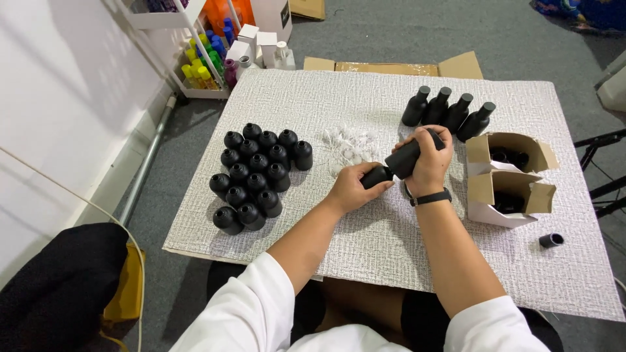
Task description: Assembling black perfume bottles by inserting spray nozzles into the bottle bodies.
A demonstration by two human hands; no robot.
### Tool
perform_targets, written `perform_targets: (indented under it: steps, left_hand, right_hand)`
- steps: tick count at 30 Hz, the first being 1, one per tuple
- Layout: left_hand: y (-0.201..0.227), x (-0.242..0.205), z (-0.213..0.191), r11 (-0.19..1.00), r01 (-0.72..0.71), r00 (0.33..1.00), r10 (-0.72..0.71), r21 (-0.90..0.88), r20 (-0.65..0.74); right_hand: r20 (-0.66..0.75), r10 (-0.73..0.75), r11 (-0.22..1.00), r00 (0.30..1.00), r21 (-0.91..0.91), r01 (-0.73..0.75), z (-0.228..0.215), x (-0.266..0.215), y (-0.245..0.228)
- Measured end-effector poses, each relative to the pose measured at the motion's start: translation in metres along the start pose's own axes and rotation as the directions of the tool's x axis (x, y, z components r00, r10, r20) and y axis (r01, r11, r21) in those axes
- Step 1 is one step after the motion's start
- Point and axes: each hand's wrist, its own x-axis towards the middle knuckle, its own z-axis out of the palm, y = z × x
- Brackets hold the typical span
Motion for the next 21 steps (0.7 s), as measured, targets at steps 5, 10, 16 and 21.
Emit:
perform_targets:
  steps: [5, 10, 16, 21]
  left_hand:
    - [0.005, -0.001, 0.002, 0.999, -0.039, 0.998, 0.039, 0.004, -0.041]
    - [0.002, -0.006, 0.006, 0.999, -0.04, 0.998, 0.041, 0.021, -0.045]
    - [-0.006, -0.002, 0.008, 0.999, -0.017, 0.998, 0.019, 0.028, -0.064]
    - [-0.005, -0.002, 0.01, 0.999, -0.053, 0.993, 0.053, 0.0, -0.101]
  right_hand:
    - [-0.025, -0.084, 0.995, 0.996, -0.059, 0.083, -0.002, 0.006, 0.008]
    - [-0.07, -0.048, 0.987, 0.996, -0.156, 0.037, -0.01, 0.008, 0.01]
    - [-0.127, -0.009, 1.0, 0.992, 0.019, 0.012, 0.001, -0.007, 0.005]
    - [-0.044, -0.289, 0.957, 0.956, -0.007, 0.289, 0.006, -0.006, 0.009]
